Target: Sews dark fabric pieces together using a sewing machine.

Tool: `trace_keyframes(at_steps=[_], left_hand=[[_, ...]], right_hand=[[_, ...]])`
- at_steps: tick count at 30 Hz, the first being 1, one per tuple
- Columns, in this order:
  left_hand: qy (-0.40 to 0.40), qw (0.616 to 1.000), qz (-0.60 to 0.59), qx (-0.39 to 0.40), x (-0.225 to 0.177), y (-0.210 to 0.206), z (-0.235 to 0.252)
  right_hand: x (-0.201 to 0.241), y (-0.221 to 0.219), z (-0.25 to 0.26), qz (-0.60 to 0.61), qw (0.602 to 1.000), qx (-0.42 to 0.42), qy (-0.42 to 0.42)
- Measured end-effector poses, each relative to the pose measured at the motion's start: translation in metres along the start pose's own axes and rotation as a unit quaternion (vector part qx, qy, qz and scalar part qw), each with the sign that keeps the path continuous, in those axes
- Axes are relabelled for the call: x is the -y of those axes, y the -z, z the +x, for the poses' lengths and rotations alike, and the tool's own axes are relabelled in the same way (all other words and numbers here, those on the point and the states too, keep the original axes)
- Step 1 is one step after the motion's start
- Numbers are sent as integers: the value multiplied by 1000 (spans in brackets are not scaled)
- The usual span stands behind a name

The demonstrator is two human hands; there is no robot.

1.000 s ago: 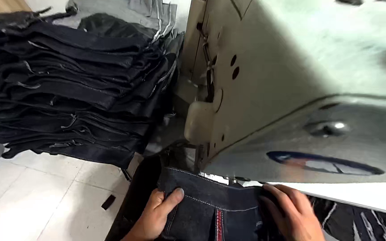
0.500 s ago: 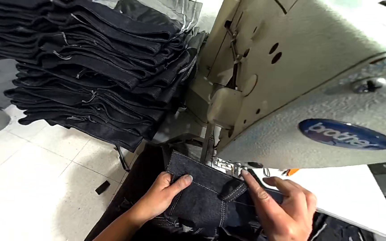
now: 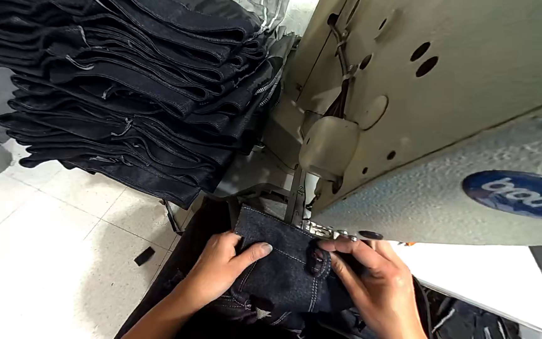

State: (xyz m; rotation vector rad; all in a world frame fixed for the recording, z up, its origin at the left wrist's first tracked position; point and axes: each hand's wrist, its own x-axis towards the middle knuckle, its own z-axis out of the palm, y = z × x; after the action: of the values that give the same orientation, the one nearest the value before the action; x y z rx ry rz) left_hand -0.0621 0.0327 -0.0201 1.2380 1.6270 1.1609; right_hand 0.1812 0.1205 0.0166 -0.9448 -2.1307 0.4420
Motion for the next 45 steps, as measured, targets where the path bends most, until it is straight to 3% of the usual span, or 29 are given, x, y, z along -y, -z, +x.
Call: trace_keyframes(at_steps=[2, 4, 6, 8, 10, 15, 18, 20, 21, 23, 24, 26, 27, 30, 33, 37, 45], left_hand=[[-69, 979, 158, -107, -11, 8, 1], [-194, 932, 240, -188, -29, 12, 0], [-229, 950, 182, -105, -51, 4, -10], [-155, 984, 26, 78, -66, -14, -17], [-75, 981, -102, 149, -65, -30, -16], [10, 981, -175, 85, -62, -44, -13], [35, 984, -159, 77, -66, -45, -13], [-57, 995, -41, 77, -60, -43, -12], [-163, 984, 65, 42, -52, -42, -10], [-389, 884, 251, -67, -36, -36, -1], [-466, 834, 287, -77, -34, -31, 6], [-546, 773, 322, -26, -32, -25, 18], [-563, 763, 318, 1, -30, -24, 24], [-547, 779, 303, 47, -27, -21, 31], [-523, 794, 310, 18, -28, -26, 27], [-483, 809, 334, -30, -31, -35, 25], [-491, 807, 327, -21, -33, -32, 23]], right_hand=[[-6, 0, 2, 21, 1000, 0, 2], [-7, 0, 2, 39, 999, -2, 1], [-6, -3, 1, 43, 999, -15, -2], [-4, -6, 0, 43, 999, -33, -3], [-3, -9, -1, 37, 998, -49, 5], [3, -3, -5, -115, 985, -27, 124], [1, 5, -8, -148, 979, 16, 141], [-4, 6, -8, -131, 982, 21, 138], [-6, 6, -8, -117, 984, 22, 136], [-12, 5, -6, -95, 987, 22, 130], [-15, 4, -6, -86, 988, 23, 128], [-20, 3, -7, -74, 989, 22, 126], [-23, 3, -9, -65, 990, 21, 119], [-32, 2, -21, -10, 999, -5, 42], [-35, -5, -26, -16, 998, -48, -38], [-38, -5, -13, -13, 997, -77, -24], [-43, 2, -15, 3, 999, -43, -1]])
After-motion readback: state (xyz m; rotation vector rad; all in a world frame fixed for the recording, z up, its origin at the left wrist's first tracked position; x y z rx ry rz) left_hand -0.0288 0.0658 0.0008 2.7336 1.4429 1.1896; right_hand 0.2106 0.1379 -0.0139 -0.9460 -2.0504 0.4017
